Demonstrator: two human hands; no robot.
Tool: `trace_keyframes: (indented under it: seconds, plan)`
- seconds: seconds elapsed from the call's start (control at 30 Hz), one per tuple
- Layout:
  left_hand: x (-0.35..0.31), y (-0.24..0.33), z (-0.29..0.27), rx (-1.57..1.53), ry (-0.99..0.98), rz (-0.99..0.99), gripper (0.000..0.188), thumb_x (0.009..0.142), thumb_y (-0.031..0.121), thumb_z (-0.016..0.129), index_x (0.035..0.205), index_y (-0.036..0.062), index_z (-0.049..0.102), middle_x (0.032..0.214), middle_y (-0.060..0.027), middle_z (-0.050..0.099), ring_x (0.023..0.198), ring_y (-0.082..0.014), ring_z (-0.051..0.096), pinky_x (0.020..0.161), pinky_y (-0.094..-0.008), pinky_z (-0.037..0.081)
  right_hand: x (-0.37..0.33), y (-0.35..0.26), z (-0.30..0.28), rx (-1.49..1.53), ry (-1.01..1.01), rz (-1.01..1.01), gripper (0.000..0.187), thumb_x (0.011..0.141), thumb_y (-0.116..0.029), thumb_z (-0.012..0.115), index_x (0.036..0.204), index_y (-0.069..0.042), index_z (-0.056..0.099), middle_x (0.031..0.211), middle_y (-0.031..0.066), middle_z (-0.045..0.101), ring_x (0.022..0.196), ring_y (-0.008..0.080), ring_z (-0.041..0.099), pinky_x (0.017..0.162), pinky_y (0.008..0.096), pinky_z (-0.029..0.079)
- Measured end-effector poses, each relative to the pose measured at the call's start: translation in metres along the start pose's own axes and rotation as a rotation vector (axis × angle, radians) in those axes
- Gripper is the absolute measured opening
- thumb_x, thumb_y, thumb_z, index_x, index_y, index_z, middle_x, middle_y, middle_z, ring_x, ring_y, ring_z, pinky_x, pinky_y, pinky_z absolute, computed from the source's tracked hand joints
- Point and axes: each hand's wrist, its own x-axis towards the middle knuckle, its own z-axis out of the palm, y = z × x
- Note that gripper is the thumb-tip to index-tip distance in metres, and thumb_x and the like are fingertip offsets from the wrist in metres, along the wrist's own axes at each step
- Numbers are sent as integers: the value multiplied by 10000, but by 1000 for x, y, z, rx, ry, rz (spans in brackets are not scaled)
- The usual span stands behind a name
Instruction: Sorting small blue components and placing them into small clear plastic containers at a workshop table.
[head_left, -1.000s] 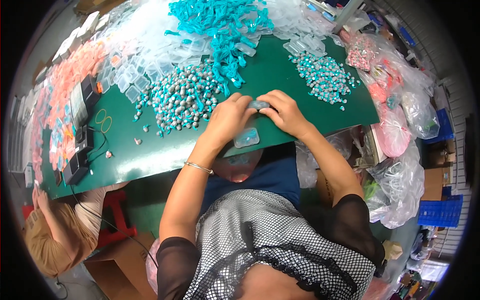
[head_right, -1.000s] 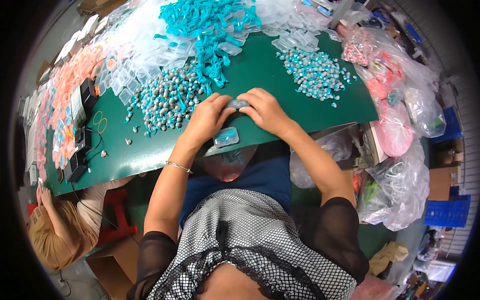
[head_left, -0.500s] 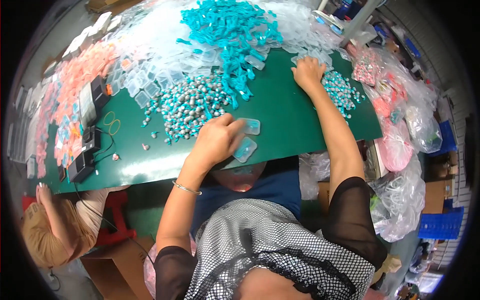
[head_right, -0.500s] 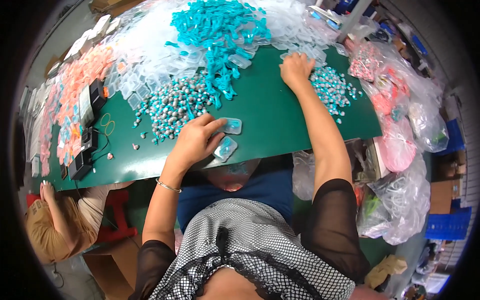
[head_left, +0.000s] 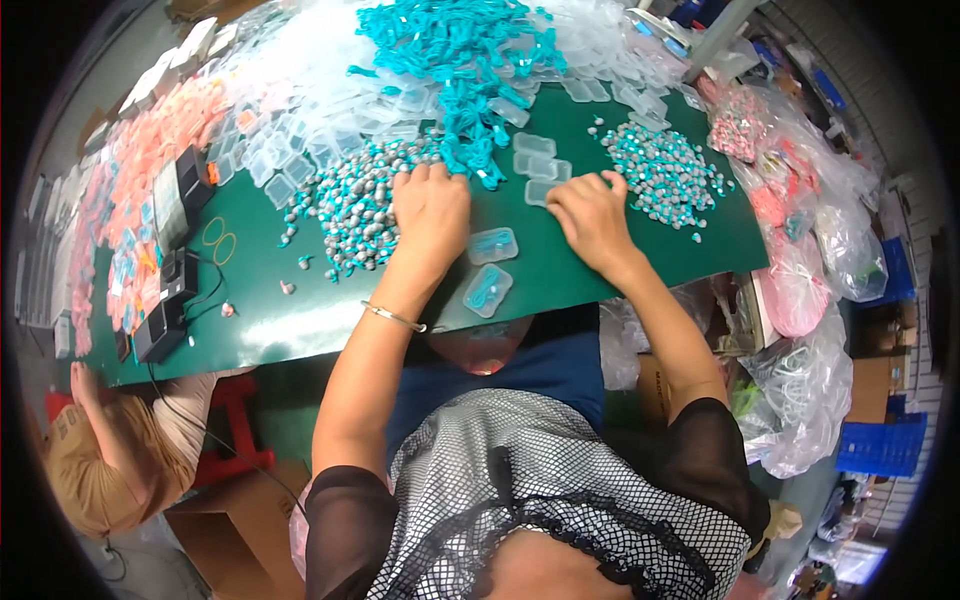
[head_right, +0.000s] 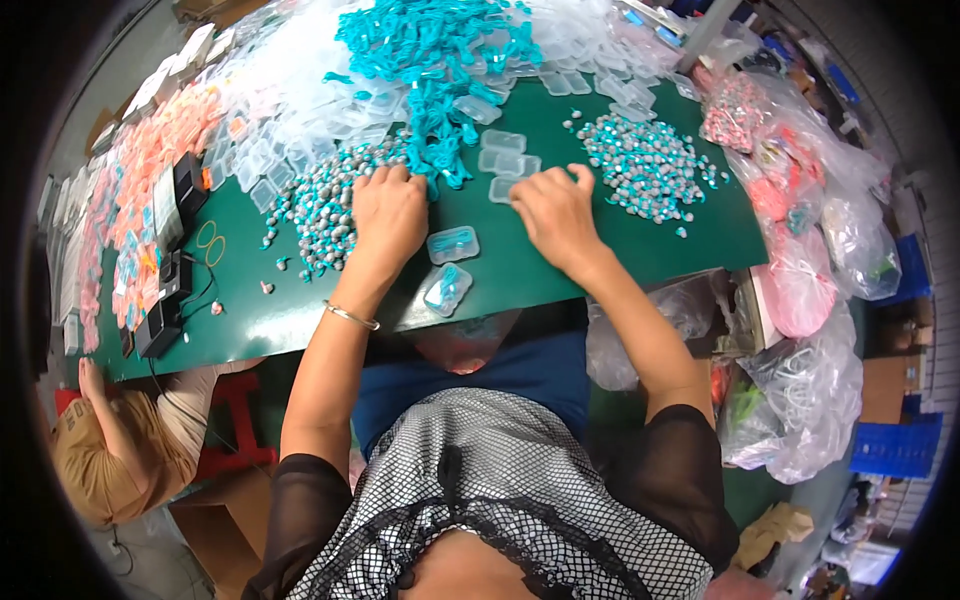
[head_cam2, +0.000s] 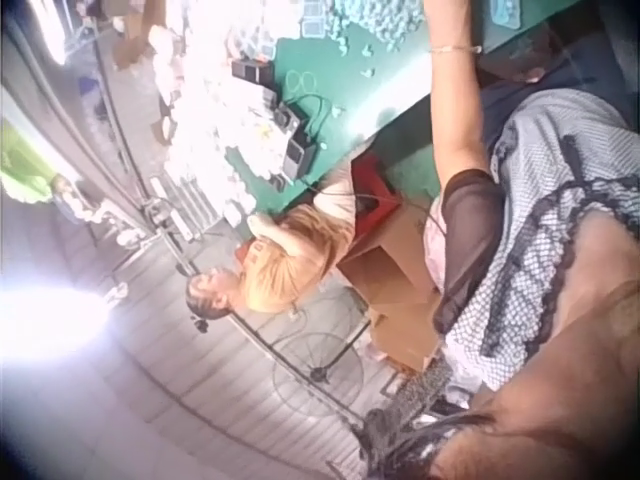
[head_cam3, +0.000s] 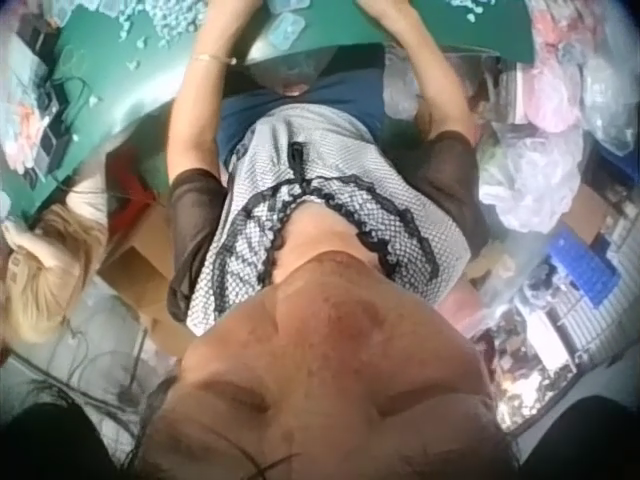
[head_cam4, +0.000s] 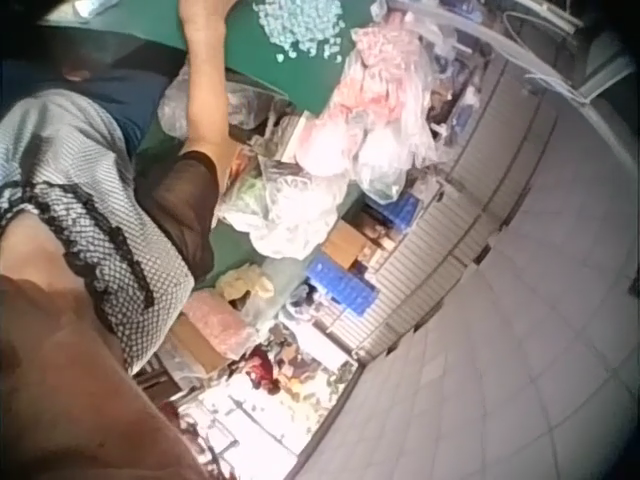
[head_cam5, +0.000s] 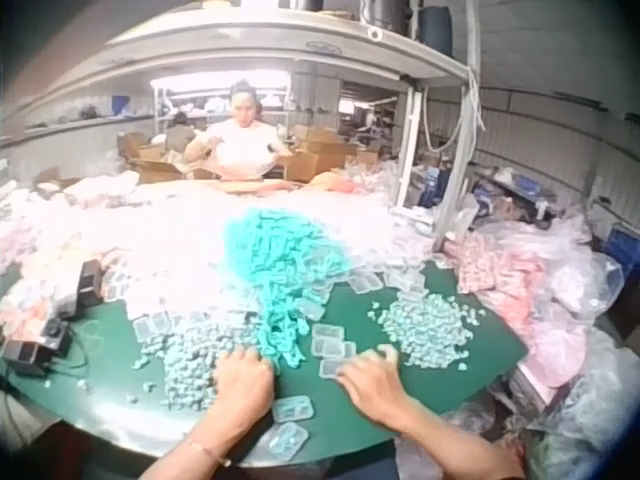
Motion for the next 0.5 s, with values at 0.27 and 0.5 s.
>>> trace_keyframes:
  seconds: [0.27, 0.5]
  plan:
    - [1, 3, 2, 65, -27, 18, 62, 760, 101, 610, 739, 107, 668, 793, -87, 650, 827, -243, 639, 739, -390, 444, -2, 36, -15, 356, 108, 292, 134, 804, -89, 680, 938, -88, 680, 867, 47, 671, 772, 231, 661, 665, 375, 488]
    - [0, 1, 2, 45, -47, -17, 48, 751, 102, 620, 743, 90, 666, 815, -100, 653, 834, -256, 646, 725, -396, 451, -2, 39, -3, 209, -66, 263, 128, 798, -141, 709, 923, -126, 687, 820, 24, 643, 806, 221, 641, 725, 408, 450]
